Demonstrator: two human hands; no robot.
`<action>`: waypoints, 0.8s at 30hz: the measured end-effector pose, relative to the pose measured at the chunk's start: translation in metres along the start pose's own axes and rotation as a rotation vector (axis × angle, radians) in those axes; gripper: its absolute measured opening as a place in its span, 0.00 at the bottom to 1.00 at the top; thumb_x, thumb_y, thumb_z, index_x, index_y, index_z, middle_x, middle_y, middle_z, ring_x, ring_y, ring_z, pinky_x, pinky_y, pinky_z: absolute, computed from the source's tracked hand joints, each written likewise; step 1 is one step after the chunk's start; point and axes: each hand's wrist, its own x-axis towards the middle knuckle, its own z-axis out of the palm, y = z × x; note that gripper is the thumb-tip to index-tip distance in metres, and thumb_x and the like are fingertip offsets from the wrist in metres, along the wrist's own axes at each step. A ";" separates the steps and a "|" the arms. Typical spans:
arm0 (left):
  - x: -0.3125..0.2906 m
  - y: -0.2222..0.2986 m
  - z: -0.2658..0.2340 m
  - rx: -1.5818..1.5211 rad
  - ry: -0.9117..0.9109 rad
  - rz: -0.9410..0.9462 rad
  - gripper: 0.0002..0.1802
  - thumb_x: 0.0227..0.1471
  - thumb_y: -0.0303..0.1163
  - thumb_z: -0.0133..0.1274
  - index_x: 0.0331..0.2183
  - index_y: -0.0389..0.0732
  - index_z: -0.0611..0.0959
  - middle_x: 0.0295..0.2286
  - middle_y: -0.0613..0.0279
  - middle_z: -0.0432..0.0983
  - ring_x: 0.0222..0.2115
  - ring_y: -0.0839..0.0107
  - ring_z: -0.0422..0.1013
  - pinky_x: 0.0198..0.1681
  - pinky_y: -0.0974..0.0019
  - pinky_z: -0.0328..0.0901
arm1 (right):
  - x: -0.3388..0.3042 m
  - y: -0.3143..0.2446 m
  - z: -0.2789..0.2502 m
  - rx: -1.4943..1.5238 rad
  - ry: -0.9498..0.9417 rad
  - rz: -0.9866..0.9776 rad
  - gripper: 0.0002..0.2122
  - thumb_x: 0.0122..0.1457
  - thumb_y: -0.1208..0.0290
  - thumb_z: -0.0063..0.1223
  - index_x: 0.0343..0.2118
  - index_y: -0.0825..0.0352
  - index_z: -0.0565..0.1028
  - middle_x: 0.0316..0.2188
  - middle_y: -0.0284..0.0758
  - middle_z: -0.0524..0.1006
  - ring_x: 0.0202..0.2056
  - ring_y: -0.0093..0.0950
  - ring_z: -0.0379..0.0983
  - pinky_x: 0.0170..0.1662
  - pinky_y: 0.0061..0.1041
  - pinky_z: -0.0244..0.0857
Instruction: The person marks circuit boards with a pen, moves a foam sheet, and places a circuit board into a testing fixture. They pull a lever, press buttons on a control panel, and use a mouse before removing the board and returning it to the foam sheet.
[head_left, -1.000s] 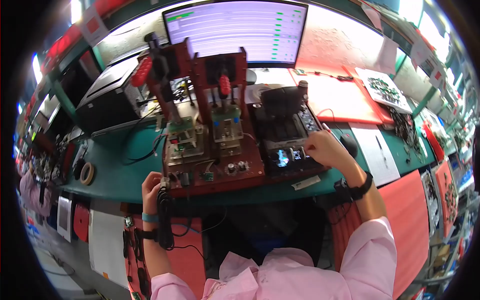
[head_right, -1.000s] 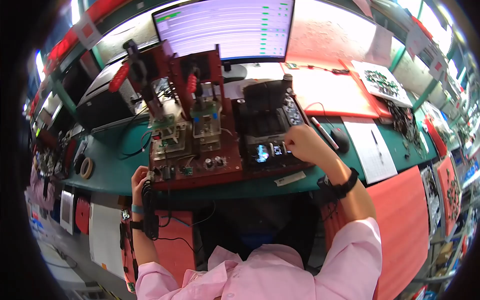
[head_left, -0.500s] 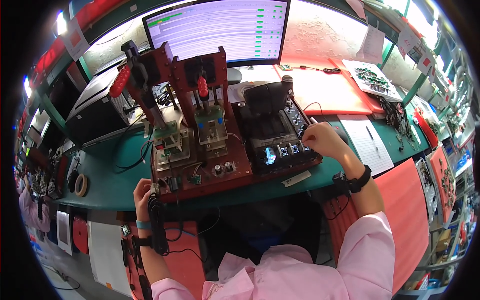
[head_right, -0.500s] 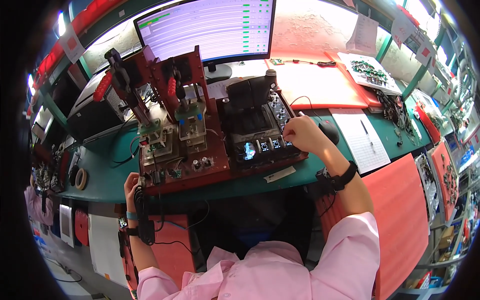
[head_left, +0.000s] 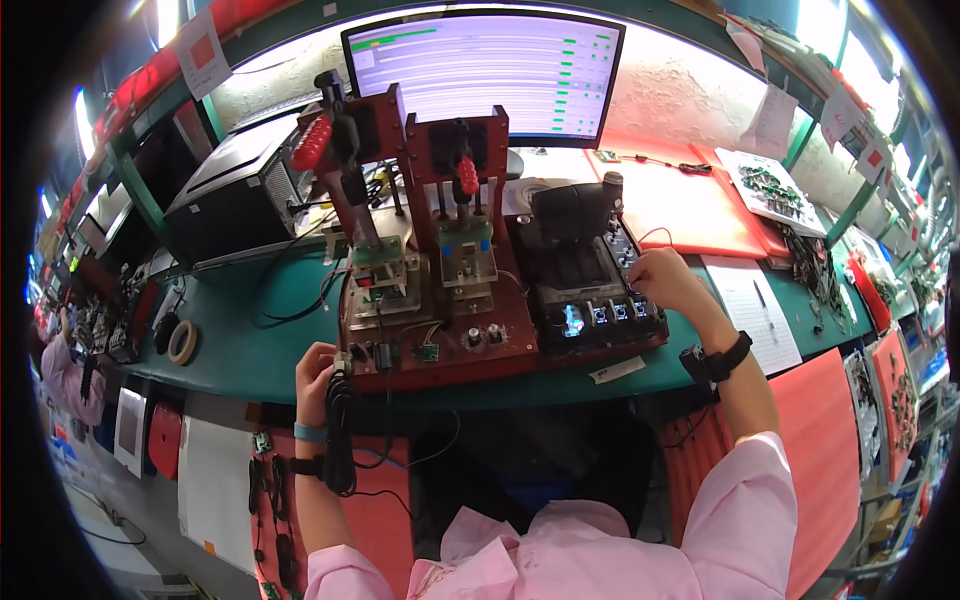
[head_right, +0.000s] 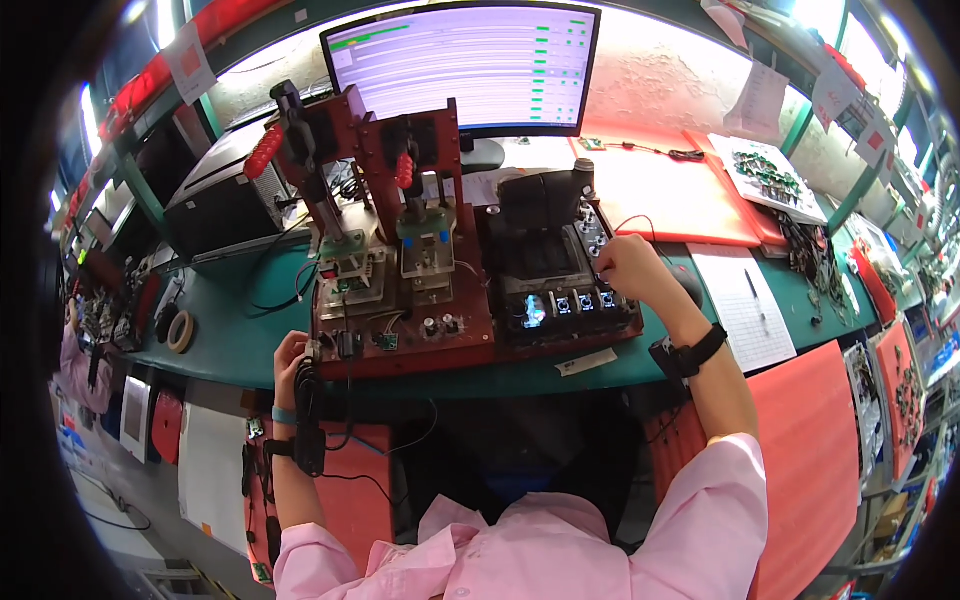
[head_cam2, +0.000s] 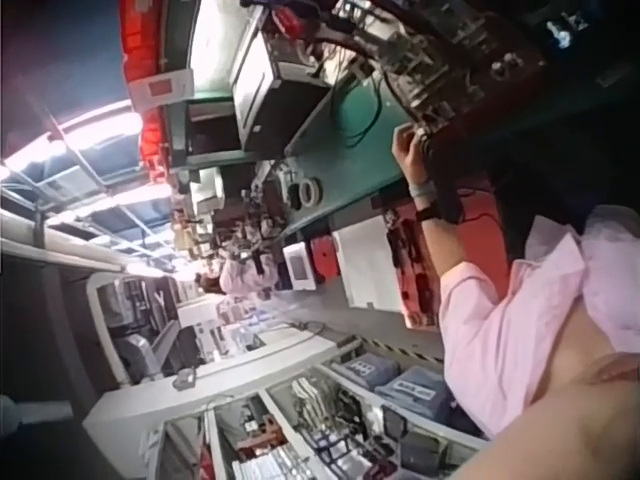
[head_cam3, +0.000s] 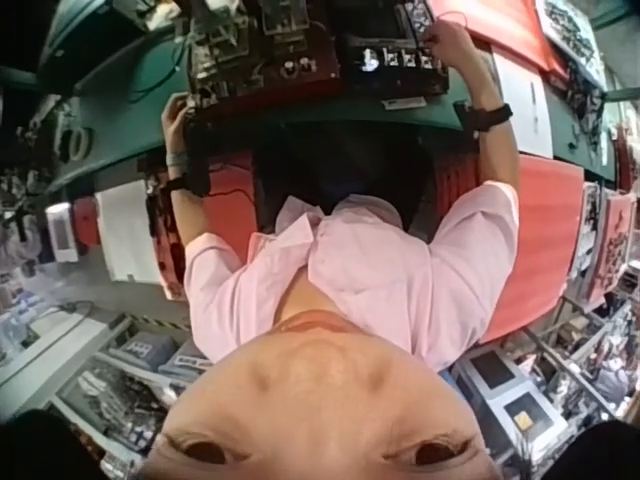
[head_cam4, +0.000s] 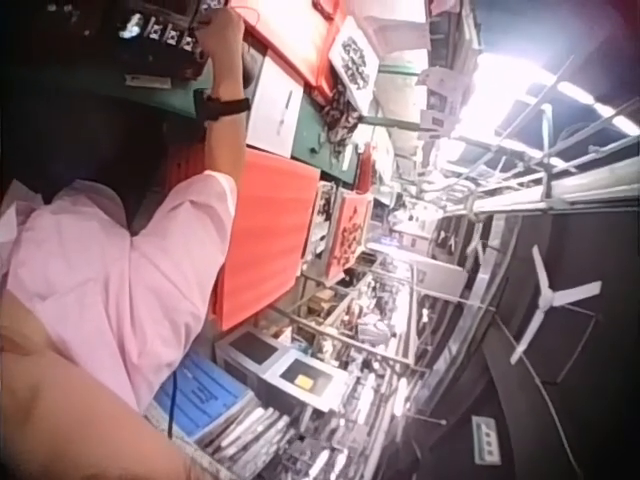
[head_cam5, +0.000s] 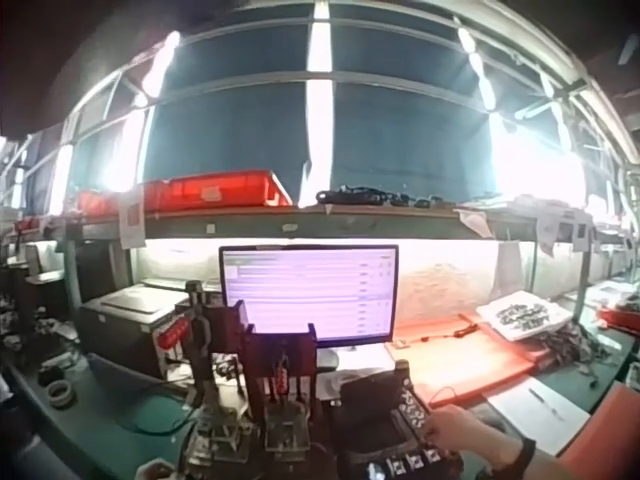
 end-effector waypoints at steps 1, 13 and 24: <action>-0.001 0.001 -0.001 -0.006 -0.006 -0.009 0.08 0.48 0.23 0.48 0.34 0.35 0.73 0.25 0.67 0.73 0.27 0.82 0.67 0.30 0.79 0.60 | 0.002 -0.005 0.000 0.000 0.000 -0.004 0.06 0.42 0.74 0.57 0.24 0.68 0.79 0.22 0.42 0.77 0.28 0.38 0.76 0.34 0.32 0.69; -0.003 -0.003 -0.001 -0.023 0.007 -0.004 0.08 0.48 0.22 0.47 0.34 0.35 0.73 0.25 0.66 0.73 0.26 0.83 0.67 0.29 0.79 0.60 | 0.014 -0.033 0.011 -0.577 0.048 0.345 0.08 0.45 0.64 0.59 0.23 0.64 0.80 0.22 0.39 0.77 0.28 0.39 0.76 0.34 0.35 0.69; -0.002 -0.003 -0.003 -0.026 -0.003 -0.016 0.08 0.48 0.22 0.47 0.34 0.35 0.72 0.24 0.67 0.72 0.25 0.83 0.66 0.28 0.79 0.59 | 0.003 -0.004 -0.015 -0.158 0.173 -0.158 0.12 0.35 0.81 0.51 0.25 0.64 0.80 0.25 0.40 0.78 0.31 0.40 0.75 0.38 0.35 0.69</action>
